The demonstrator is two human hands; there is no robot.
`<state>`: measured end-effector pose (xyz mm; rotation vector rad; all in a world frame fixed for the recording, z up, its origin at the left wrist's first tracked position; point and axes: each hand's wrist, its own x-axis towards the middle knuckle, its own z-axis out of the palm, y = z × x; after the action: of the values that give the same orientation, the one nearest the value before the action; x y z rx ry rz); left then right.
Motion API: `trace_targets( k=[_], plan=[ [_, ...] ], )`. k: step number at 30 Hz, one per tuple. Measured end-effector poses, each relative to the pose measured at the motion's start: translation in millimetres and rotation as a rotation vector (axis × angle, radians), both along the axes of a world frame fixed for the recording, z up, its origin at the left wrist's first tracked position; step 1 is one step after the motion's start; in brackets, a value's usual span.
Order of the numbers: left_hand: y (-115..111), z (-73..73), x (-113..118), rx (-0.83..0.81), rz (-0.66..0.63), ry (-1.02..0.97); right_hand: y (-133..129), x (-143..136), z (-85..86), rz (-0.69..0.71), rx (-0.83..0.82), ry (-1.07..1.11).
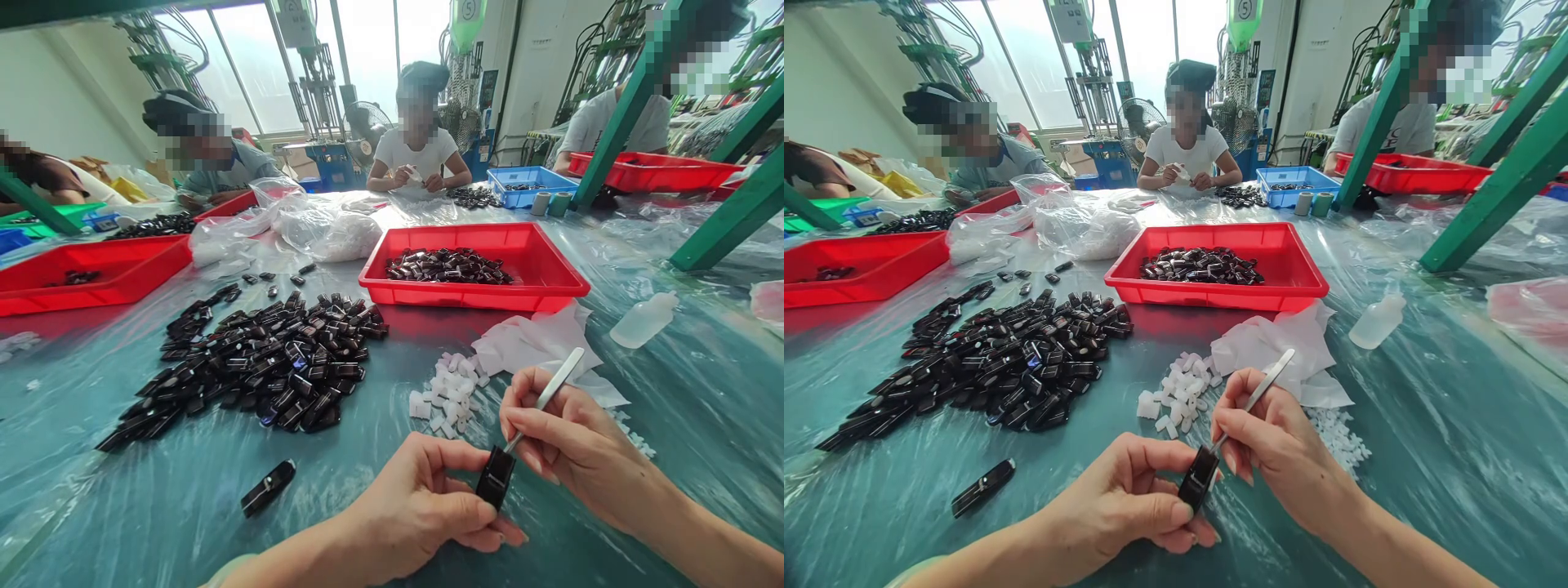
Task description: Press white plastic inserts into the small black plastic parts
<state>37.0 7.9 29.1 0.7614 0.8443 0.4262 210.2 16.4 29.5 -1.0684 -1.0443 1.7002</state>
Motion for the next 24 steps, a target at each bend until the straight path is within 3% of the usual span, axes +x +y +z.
trace_targets(
  k=[7,12,14,16,19,24],
  plan=[
    [-1.2,-0.2,-1.1,0.016,0.016,0.022,3.0,10.1,8.7,-0.056,0.042,-0.048],
    [-0.1,-1.8,-3.9,0.106,0.0,-0.004,17.6,35.5,19.9,-0.203,0.132,-0.209],
    [0.8,-2.4,-4.9,0.134,0.006,-0.022,24.2,49.7,22.7,-0.236,0.216,-0.472],
    [1.6,-3.0,-5.9,0.156,0.025,-0.05,29.4,64.9,24.0,-0.224,0.293,-0.904],
    [1.9,-2.9,-6.8,0.181,0.064,-0.072,33.7,86.2,23.6,-0.205,0.299,-1.406],
    [-0.4,1.0,-6.1,0.274,0.11,-0.062,37.9,109.3,16.0,-0.251,0.215,-1.674]
  ],
)
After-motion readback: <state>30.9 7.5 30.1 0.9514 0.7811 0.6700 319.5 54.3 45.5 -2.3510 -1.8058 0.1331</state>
